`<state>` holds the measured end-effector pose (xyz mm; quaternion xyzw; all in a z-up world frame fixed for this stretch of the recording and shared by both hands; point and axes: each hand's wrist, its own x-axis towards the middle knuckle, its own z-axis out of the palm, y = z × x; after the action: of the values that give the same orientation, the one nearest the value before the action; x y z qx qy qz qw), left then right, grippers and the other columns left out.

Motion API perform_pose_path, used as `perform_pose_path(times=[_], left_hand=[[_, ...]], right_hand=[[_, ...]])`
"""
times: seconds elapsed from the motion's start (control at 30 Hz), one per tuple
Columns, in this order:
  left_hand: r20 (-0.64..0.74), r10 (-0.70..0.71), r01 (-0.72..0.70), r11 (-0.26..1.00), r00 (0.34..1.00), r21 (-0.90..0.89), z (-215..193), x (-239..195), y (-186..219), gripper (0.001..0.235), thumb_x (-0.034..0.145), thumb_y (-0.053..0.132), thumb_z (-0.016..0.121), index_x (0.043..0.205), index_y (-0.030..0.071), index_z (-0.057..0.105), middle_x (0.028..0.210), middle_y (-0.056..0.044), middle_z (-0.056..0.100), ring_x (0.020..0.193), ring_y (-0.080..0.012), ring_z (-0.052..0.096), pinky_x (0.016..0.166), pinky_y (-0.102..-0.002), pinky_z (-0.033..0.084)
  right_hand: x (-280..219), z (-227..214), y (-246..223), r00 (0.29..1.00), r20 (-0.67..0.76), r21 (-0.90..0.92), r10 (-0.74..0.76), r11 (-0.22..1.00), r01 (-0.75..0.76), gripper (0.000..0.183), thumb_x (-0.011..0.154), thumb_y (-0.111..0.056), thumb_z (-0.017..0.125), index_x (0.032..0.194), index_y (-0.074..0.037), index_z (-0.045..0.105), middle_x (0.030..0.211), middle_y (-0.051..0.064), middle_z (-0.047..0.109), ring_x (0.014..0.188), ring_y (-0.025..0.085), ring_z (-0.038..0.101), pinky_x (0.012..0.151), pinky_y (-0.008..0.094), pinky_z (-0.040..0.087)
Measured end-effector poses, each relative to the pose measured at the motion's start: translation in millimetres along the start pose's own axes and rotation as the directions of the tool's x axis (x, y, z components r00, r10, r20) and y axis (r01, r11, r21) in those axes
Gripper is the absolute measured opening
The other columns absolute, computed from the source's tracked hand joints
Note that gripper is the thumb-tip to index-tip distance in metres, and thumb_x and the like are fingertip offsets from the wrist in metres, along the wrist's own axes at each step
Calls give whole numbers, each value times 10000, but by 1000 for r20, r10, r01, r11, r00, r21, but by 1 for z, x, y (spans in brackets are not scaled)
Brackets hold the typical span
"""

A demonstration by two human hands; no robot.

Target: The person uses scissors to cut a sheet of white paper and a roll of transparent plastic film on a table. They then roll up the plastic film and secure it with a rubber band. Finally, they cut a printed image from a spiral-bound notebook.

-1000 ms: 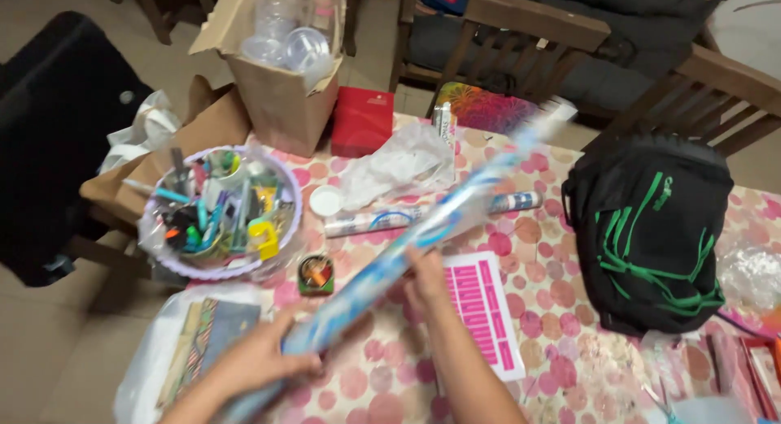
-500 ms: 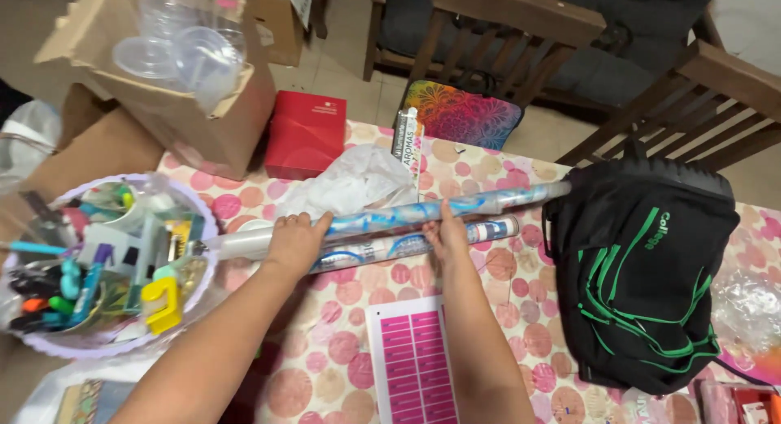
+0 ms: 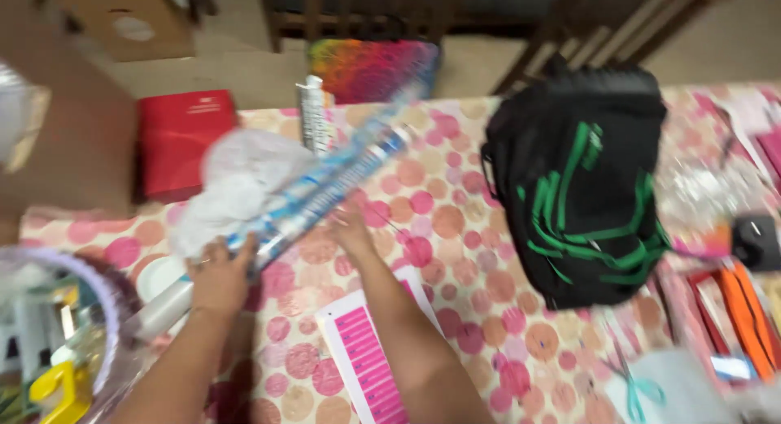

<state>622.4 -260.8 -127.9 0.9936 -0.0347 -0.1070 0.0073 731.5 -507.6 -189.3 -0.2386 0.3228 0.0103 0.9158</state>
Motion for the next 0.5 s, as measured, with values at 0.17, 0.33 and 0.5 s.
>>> perform_pose_path(times=[0.17, 0.33, 0.5], left_hand=[[99, -87, 70, 984, 991, 164, 22, -10, -4, 744, 1009, 197, 451, 1630, 512, 187, 1693, -223, 298, 1568, -407, 291, 1173, -723, 224], [68, -104, 96, 990, 992, 105, 16, -21, 23, 859, 808, 260, 540, 1570, 480, 210, 1753, -171, 60, 1585, -406, 115, 1136, -724, 138], [106, 21, -9, 994, 994, -112, -16, -87, 94, 797, 824, 338, 570, 1574, 366, 302, 1743, -200, 51, 1593, -418, 16, 1137, -752, 94]], right_hand=[[-87, 22, -32, 975, 139, 44, 172, 983, -180, 174, 971, -43, 698, 1112, 42, 643, 697, 55, 558, 600, 92, 641, 610, 92, 551], [-192, -86, -62, 884, 466, -844, -31, 286, 455, 642, 908, -223, 670, 1508, -135, 461, 1464, 116, 583, 1131, 186, 663, 991, 296, 511], [-370, -237, -132, 950, 296, -831, -102, 464, 308, 555, 964, -138, 664, 1486, -90, 482, 1500, 112, 551, 1359, 257, 569, 1107, 346, 495]])
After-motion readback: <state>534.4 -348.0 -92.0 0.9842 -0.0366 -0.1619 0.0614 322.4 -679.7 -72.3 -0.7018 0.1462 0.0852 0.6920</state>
